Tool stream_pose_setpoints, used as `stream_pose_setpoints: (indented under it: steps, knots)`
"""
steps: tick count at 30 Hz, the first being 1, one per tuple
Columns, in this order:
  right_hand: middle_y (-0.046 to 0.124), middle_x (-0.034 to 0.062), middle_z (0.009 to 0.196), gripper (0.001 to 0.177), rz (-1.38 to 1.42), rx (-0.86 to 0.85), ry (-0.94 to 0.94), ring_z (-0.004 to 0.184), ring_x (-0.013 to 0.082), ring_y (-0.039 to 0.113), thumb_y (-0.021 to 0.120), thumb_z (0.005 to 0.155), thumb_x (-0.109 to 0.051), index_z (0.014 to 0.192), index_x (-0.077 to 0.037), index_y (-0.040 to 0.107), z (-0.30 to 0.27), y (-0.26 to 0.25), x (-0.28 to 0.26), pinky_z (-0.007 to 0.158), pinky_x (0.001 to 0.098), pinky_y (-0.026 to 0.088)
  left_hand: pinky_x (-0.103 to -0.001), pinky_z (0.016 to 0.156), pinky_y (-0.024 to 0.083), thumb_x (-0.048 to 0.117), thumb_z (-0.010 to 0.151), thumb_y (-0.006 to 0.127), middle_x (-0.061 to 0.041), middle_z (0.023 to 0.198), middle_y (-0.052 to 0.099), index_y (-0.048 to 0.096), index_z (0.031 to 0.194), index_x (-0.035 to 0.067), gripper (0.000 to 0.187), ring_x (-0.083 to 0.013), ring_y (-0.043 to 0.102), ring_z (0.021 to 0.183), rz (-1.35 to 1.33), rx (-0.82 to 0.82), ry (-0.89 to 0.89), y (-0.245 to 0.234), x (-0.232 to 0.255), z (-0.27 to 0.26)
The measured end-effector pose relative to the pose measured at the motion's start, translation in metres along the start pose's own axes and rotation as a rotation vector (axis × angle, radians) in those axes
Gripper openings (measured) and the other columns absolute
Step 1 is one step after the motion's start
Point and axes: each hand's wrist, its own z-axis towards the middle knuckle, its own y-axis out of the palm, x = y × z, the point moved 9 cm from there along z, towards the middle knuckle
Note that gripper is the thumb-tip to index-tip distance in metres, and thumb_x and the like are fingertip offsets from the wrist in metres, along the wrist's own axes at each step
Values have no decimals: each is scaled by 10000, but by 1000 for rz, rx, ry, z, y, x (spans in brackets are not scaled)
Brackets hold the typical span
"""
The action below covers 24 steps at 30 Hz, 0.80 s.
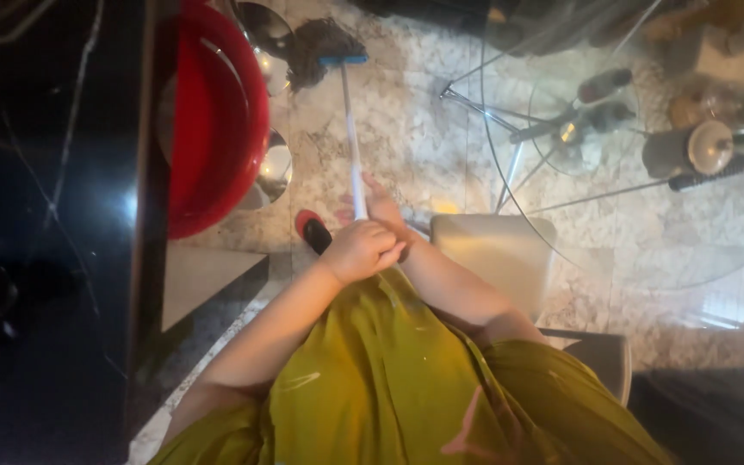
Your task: The person is mopping the tiled floor in a bedroom and adjacent living areas using a spray mop.
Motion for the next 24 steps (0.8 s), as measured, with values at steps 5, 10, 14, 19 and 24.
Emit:
stream_pose_setpoints:
  steps: [5, 10, 14, 19, 24]
  knots:
    - [613, 93, 949, 388, 100, -298, 72, 736, 204, 604, 518, 1067, -354, 1244, -8, 516, 68, -11, -24, 672, 350, 516, -454, 688, 478, 202, 921, 718, -102, 769, 621, 563, 749, 53, 275, -322, 631, 769, -126, -65, 31, -53, 6, 66]
    - [557, 26, 944, 335, -251, -638, -261, 819, 117, 539, 566, 1017, -246, 1219, 20, 552, 51, 18, -56, 720, 292, 471, -437, 651, 448, 264, 883, 734, -79, 687, 616, 548, 681, 78, 332, -285, 636, 701, -251, -253, -95, -56, -26, 85]
    - [592, 17, 868, 200, -286, -540, -275, 780, 157, 574, 598, 1045, -235, 1069, -43, 546, 58, 41, -74, 700, 319, 478, -477, 685, 425, 261, 856, 738, -81, 661, 630, 578, 661, 108, 296, -306, 632, 703, -174, -249, -92, -64, -51, 96]
    - [514, -14, 794, 133, -734, -425, -604, 749, 110, 501, 550, 966, -176, 866, -92, 525, 102, 95, -155, 647, 304, 451, -522, 756, 427, 224, 891, 711, -93, 692, 636, 589, 698, 103, 258, -329, 634, 727, -24, -52, -168, -84, -122, 119]
    - [498, 15, 717, 297, -27, -571, 0, 631, 129, 499, 534, 1047, -267, 818, -85, 489, 211, 131, -170, 563, 275, 434, -466, 940, 464, 97, 844, 743, -106, 903, 664, 579, 840, 66, 167, -326, 654, 934, -162, 254, -254, -145, -172, 165]
